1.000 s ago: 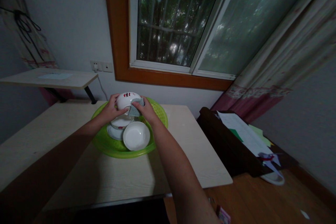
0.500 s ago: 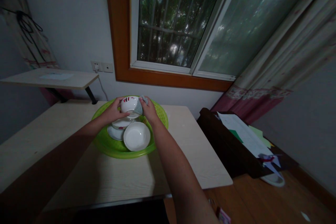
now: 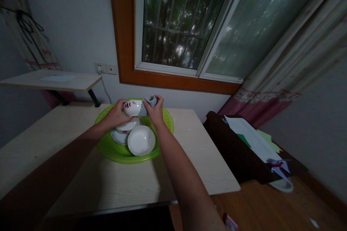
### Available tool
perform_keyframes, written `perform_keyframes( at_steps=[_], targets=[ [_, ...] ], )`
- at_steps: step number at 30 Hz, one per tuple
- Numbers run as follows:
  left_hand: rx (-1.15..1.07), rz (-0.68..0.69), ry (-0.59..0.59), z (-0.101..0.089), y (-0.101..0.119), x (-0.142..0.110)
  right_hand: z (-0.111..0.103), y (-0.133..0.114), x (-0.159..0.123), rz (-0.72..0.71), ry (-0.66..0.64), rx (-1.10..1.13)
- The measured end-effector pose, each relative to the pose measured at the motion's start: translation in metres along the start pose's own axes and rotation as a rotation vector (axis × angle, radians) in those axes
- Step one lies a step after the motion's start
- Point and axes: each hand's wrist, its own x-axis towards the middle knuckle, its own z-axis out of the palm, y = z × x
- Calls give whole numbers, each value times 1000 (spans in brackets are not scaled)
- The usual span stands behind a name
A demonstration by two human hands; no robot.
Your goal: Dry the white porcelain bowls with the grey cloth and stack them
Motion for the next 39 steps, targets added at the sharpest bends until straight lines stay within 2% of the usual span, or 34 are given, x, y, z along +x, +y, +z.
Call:
perform_keyframes(
  at_steps=[4,7,11,21,25,31,33,35,39],
  targets=[
    [3,-38,26,1,-1,0,0,2,1,-73,42,-69],
    [-4,-38,36,1,-2,0,-1,2,1,-130,-25,-120],
    [11,-36,42,1,-1,0,-2,1,2,-108,-84,-125],
    [6,-34,44,3,-3,1,-3,8,3,-139,3,-264],
    [18,-39,38,2,-2,1,-5,3,4,-104,13,-245],
    [15,-48,21,1,-1,1,-8,3,4,73,61,-224],
    [12,-55,22,1,-1,1,-8,4,4,92,57,-221],
    [14,-58,27,1,0,1,-8,2,4,49,29,-193],
    [19,-39,32,1,0,1,-7,-4,2,-153,-24,-161]
  ],
)
